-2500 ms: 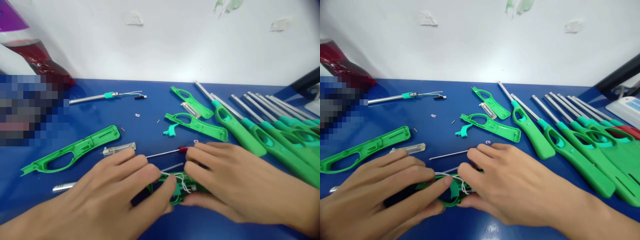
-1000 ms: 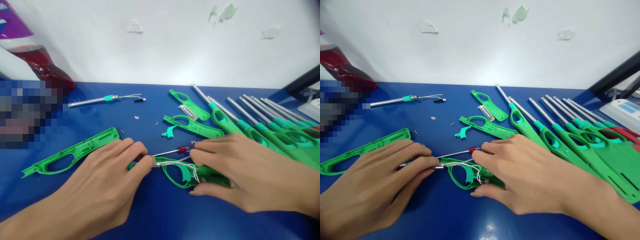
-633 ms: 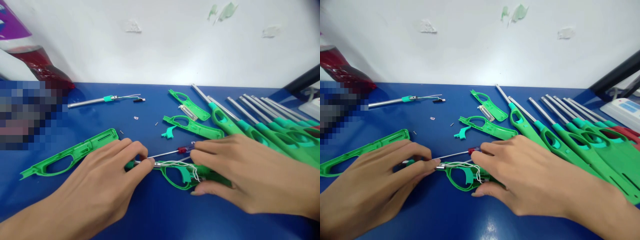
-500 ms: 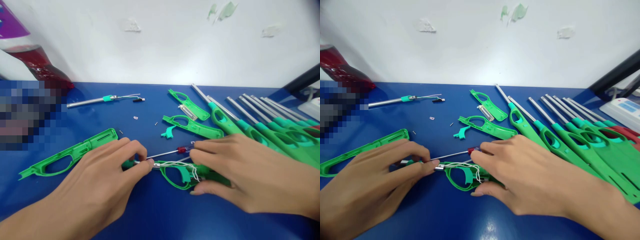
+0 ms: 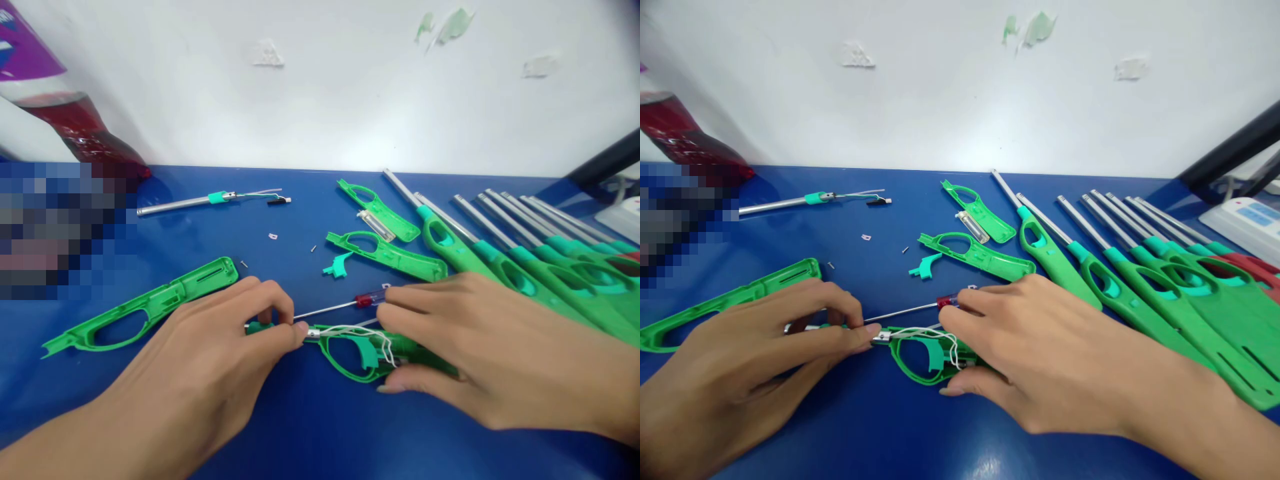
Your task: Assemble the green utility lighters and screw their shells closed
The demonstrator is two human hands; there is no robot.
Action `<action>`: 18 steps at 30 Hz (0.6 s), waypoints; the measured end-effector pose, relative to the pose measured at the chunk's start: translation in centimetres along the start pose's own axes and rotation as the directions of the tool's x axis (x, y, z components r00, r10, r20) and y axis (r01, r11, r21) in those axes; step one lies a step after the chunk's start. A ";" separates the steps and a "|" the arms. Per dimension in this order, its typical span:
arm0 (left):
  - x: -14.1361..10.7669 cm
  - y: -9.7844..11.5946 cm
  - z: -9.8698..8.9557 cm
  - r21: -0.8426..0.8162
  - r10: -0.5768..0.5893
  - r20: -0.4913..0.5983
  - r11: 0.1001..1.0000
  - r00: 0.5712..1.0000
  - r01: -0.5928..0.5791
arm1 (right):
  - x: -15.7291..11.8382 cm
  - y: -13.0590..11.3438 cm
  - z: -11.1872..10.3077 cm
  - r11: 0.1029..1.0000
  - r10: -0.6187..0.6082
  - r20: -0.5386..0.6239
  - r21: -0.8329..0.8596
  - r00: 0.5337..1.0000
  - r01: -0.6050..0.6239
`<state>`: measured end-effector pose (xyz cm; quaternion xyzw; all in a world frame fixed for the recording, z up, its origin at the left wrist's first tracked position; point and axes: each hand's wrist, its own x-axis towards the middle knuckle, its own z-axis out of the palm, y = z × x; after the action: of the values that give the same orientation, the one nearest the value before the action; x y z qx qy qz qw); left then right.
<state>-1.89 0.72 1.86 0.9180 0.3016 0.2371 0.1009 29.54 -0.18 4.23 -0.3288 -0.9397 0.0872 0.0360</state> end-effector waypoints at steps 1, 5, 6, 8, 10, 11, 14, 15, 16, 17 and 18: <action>-0.1 0.0 0.0 0.009 0.007 -0.002 1.000 1.000 -0.007 | 0.0 0.0 0.0 1.000 0.000 0.001 0.000 1.000 0.000; -0.2 0.5 0.0 0.057 0.012 -0.005 0.998 1.000 -0.012 | 0.4 -0.3 0.1 1.000 -0.016 -0.020 -0.016 1.000 0.016; -0.2 0.6 0.0 0.072 0.002 -0.017 0.997 1.000 -0.001 | 0.5 -0.4 0.2 0.999 -0.023 -0.039 -0.028 0.999 0.022; -0.1 0.8 0.2 0.120 0.015 -0.052 0.993 0.999 -0.008 | 0.7 -0.7 0.4 0.998 -0.040 -0.086 -0.053 0.996 0.036; -0.1 0.7 0.4 0.183 0.042 -0.068 0.983 0.997 -0.029 | 1.0 -0.9 0.6 0.996 -0.050 -0.139 -0.085 0.989 0.038; -0.2 0.6 0.5 0.203 0.048 -0.064 0.979 0.997 -0.034 | 1.0 -1.0 0.7 0.994 -0.055 -0.157 -0.100 0.986 0.039; -0.5 0.4 0.7 0.175 0.009 -0.039 0.985 0.999 -0.002 | 1.2 -0.9 0.8 0.991 -0.084 -0.179 -0.121 0.980 0.063; -0.6 0.4 0.8 0.160 -0.003 -0.033 0.987 0.999 0.008 | 1.2 -0.9 0.8 0.990 -0.093 -0.185 -0.119 0.978 0.072; -0.7 0.4 0.8 0.151 -0.013 -0.027 0.988 1.000 0.017 | 1.1 -0.9 0.8 0.990 -0.096 -0.194 -0.116 0.976 0.074; -0.8 0.4 0.8 0.149 -0.025 -0.018 0.989 1.000 0.027 | 1.0 -0.8 0.9 0.991 -0.092 -0.206 -0.117 0.974 0.068; -0.9 0.5 0.8 0.148 -0.030 -0.005 0.989 1.000 0.030 | 0.9 -0.8 1.0 0.990 -0.087 -0.222 -0.128 0.971 0.059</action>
<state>-1.86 -0.21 1.00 0.9179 0.3323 0.2140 0.0356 28.22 -0.32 3.45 -0.3032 -0.9444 -0.0091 0.1264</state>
